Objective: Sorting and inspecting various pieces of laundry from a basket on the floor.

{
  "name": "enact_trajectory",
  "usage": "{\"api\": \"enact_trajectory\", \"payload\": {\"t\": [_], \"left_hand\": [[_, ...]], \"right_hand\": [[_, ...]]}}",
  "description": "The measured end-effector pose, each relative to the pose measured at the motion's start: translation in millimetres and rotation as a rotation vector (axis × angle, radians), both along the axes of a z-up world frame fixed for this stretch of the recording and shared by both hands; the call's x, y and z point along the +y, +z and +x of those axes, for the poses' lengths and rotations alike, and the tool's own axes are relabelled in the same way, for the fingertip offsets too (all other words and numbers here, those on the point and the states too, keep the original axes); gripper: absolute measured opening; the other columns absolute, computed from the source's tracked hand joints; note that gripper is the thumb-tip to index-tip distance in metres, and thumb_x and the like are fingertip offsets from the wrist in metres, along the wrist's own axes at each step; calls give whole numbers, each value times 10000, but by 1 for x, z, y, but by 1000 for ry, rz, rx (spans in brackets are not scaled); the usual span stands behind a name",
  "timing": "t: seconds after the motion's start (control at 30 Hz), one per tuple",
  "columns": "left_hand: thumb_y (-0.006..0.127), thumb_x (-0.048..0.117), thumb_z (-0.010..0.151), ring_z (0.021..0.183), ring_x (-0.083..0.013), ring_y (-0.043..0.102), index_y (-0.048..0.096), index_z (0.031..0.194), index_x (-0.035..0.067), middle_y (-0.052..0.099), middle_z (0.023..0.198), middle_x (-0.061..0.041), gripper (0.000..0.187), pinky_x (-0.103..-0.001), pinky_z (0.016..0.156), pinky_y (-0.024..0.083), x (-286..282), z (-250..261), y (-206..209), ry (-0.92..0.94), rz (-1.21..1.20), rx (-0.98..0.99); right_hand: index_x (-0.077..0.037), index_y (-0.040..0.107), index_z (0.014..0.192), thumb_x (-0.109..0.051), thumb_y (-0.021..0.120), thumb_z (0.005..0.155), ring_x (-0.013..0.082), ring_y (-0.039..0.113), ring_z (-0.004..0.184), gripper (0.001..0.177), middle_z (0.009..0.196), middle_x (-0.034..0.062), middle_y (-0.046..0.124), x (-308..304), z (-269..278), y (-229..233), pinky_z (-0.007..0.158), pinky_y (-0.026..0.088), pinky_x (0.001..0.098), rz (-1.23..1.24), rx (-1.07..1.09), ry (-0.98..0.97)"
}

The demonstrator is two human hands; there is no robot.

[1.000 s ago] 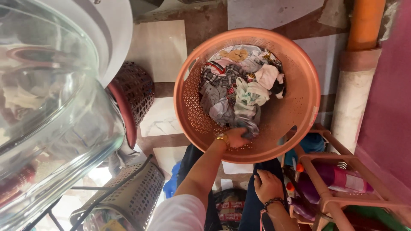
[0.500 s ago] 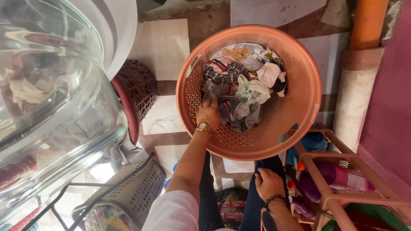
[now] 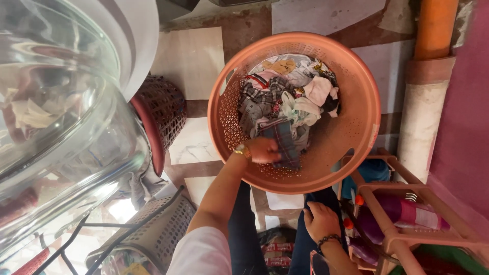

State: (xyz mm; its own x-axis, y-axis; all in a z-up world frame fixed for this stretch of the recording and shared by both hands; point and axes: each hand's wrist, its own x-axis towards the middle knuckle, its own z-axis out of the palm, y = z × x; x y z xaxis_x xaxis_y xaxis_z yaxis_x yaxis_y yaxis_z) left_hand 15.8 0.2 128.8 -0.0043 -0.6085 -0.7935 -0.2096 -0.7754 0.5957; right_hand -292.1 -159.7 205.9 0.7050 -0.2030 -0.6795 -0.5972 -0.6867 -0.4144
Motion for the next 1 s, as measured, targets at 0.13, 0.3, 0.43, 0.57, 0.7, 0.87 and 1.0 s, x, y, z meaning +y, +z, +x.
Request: {"api": "enact_trajectory", "payload": {"t": [0.13, 0.3, 0.43, 0.57, 0.7, 0.87, 1.0], "left_hand": [[554, 357, 961, 1140, -318, 687, 642, 1325, 153, 709, 1247, -128, 426, -435, 992, 526, 7, 45, -80, 387, 97, -236], [641, 298, 955, 1338, -434, 515, 489, 1465, 55, 551, 1461, -252, 585, -448, 1101, 405, 34, 63, -222, 558, -100, -753], [663, 303, 838, 1300, -457, 522, 245, 1557, 9, 500, 1438, -248, 882, -487, 1019, 424, -4, 55, -170, 850, 26, -649], [611, 433, 956, 1274, -362, 619, 490, 1467, 227, 603, 1440, -105, 564, -513, 956, 545, -28, 36, -129, 283, 688, -364], [557, 572, 938, 1326, -311, 575, 499, 1452, 303, 566, 1477, -21, 583, -510, 1009, 508, -37, 19, -49, 161, 644, -310], [460, 559, 989, 1292, -346, 598, 590, 1353, 267, 633, 1404, -55, 485, -627, 1120, 340, -5, -21, 26, 341, 582, -248], [438, 515, 1006, 1218, -335, 646, 640, 1226, 234, 701, 1283, -72, 410, -710, 1158, 223, 0, -33, 114, 401, 555, -303]], "right_hand": [[-117, 722, 1115, -296, 676, 883, 352, 678, 998, 297, 1072, 103, 740, -2, -12, -4, 869, 543, 481, -19, -32, -18], [-100, 717, 1120, -315, 671, 888, 330, 689, 1023, 320, 1115, 101, 740, -7, -23, -4, 878, 553, 453, 7, 13, -86], [-96, 719, 1114, -304, 675, 875, 331, 691, 1020, 320, 1116, 100, 743, -11, -13, 5, 873, 550, 466, -10, 40, -106], [-90, 723, 1100, -304, 683, 875, 341, 693, 1003, 313, 1094, 115, 742, -9, -14, -2, 867, 559, 469, -1, -28, -106], [-92, 722, 1065, -272, 706, 853, 370, 681, 978, 278, 1043, 132, 737, -6, -7, -3, 857, 555, 486, -23, -118, -106], [-107, 719, 1044, -231, 715, 838, 393, 667, 978, 240, 1023, 155, 723, -5, -22, -24, 856, 546, 494, -16, -162, -112], [-103, 702, 1106, -199, 699, 839, 403, 655, 1021, 284, 1111, 175, 705, -18, -37, -12, 875, 545, 485, 47, -153, -125]]}}
